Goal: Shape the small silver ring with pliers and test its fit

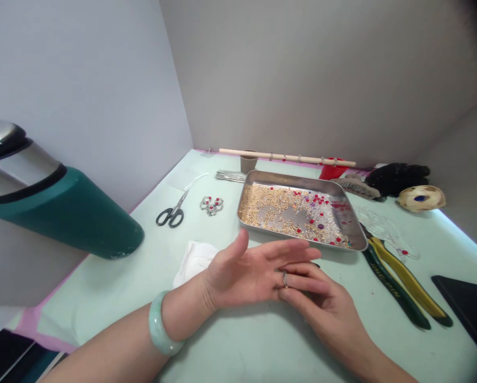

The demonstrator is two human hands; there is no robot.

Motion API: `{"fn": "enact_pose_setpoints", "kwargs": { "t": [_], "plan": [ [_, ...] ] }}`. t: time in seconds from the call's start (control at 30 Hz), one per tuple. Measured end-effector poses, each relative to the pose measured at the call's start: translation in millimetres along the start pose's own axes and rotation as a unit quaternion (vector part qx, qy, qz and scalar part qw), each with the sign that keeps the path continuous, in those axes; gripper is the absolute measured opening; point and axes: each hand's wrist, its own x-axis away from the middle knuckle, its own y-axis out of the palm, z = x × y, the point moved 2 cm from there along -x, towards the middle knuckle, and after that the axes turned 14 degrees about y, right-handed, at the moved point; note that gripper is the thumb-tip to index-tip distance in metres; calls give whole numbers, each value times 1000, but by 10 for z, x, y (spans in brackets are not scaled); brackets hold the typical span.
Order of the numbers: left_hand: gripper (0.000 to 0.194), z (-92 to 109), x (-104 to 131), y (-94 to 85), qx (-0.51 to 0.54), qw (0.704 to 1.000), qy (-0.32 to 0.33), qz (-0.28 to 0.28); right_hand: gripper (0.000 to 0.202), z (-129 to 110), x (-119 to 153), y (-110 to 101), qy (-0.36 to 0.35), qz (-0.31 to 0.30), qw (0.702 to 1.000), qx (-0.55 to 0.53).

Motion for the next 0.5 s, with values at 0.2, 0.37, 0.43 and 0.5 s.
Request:
{"fn": "enact_pose_setpoints", "kwargs": {
  "t": [0.2,0.37,0.43,0.5],
  "plan": [
    [78,-27,3,59,-22,999,-15,-25,8,-55,7,57,0,-33,999,16],
    [77,-24,-4,70,-2,1000,0,-22,10,-37,3,48,19,-34,999,-13],
    [76,-26,-9,64,4,1000,10,-15,14,-22,-1,33,33,-27,999,-32],
    [76,-33,-13,60,6,1000,12,-12,8,-12,-6,27,38,-25,999,-25]
  ]
}}
